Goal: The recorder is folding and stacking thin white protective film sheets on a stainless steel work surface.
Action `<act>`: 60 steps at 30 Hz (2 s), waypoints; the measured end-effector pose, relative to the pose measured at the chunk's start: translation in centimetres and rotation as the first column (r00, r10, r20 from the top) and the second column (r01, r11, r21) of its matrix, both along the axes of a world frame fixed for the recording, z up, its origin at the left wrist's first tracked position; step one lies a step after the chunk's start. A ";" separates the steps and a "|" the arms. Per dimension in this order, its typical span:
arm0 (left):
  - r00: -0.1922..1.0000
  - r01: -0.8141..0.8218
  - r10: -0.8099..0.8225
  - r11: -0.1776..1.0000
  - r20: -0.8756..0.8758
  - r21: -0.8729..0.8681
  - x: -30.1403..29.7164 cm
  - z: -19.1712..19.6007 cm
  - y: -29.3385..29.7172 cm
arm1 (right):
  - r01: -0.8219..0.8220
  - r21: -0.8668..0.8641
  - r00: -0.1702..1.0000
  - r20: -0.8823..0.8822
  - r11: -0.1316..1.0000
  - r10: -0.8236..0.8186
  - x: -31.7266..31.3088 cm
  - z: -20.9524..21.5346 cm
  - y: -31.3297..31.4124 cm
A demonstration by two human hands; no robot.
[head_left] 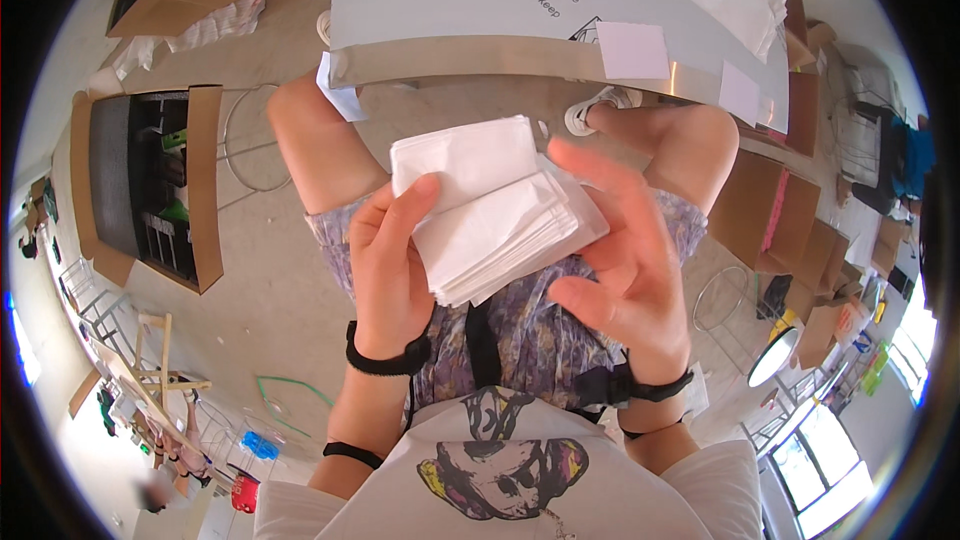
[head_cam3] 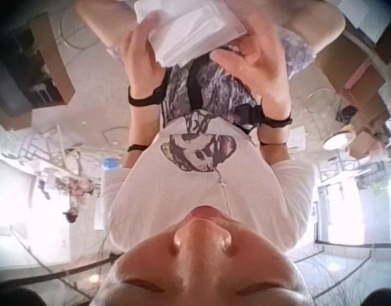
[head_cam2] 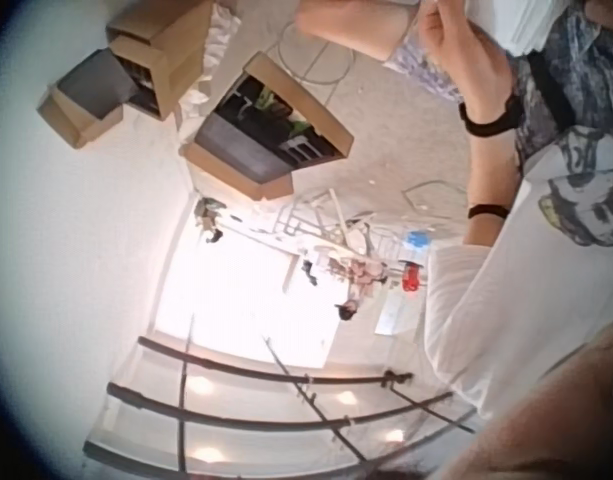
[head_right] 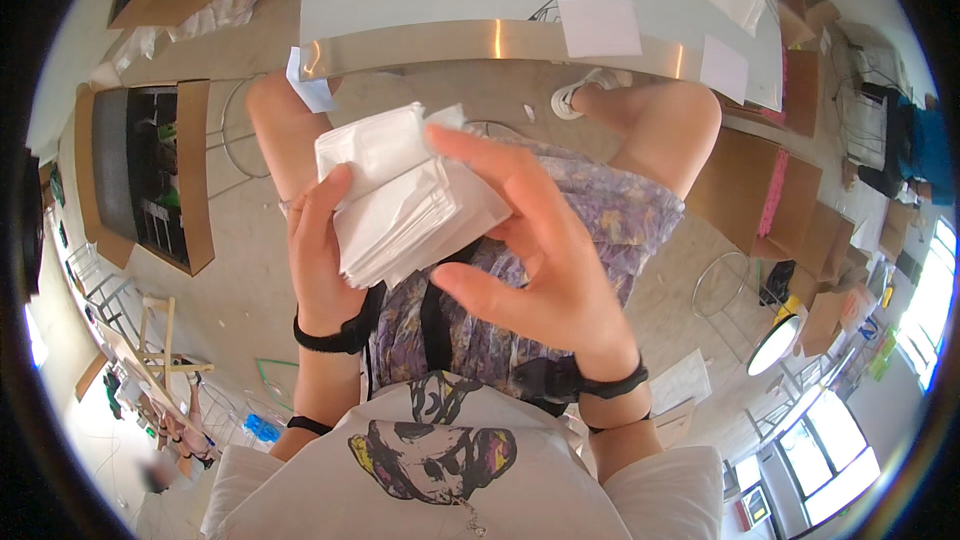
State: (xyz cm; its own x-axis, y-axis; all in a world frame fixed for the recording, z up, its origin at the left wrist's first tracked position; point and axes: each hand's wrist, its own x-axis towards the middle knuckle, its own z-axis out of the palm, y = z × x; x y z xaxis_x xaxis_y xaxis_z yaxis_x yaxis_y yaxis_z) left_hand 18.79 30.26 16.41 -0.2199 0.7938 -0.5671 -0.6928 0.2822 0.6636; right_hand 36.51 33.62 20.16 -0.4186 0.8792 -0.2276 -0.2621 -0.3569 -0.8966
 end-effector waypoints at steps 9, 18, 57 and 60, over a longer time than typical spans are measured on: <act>0.965 0.196 -0.192 0.981 0.179 -0.002 -1.3 0.2 -0.1 | -0.371 0.027 0.922 0.128 0.928 0.365 2.4 0.0 1.4; 0.958 0.239 -0.226 0.969 0.175 -0.056 -0.8 0.1 0.6 | -0.303 0.311 0.859 0.499 0.901 0.117 1.2 -1.0 2.0; 0.417 0.716 -0.498 0.695 -0.760 -0.062 12.4 12.1 20.5 | 0.811 -0.006 0.585 -0.028 0.586 -0.810 12.9 -9.1 -1.0; 0.210 0.831 -0.634 0.517 -0.744 -0.206 16.5 10.6 24.6 | 0.802 -0.073 0.590 -0.053 0.592 -0.806 14.0 -8.8 -0.4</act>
State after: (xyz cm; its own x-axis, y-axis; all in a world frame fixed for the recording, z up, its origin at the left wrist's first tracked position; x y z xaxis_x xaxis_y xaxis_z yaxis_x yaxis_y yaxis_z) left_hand 35.27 54.87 26.99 0.3212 0.8759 -0.3599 0.4311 0.2031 0.8791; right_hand 50.55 33.22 11.33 0.4379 0.8579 -0.2689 -0.5216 -0.0011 -0.8532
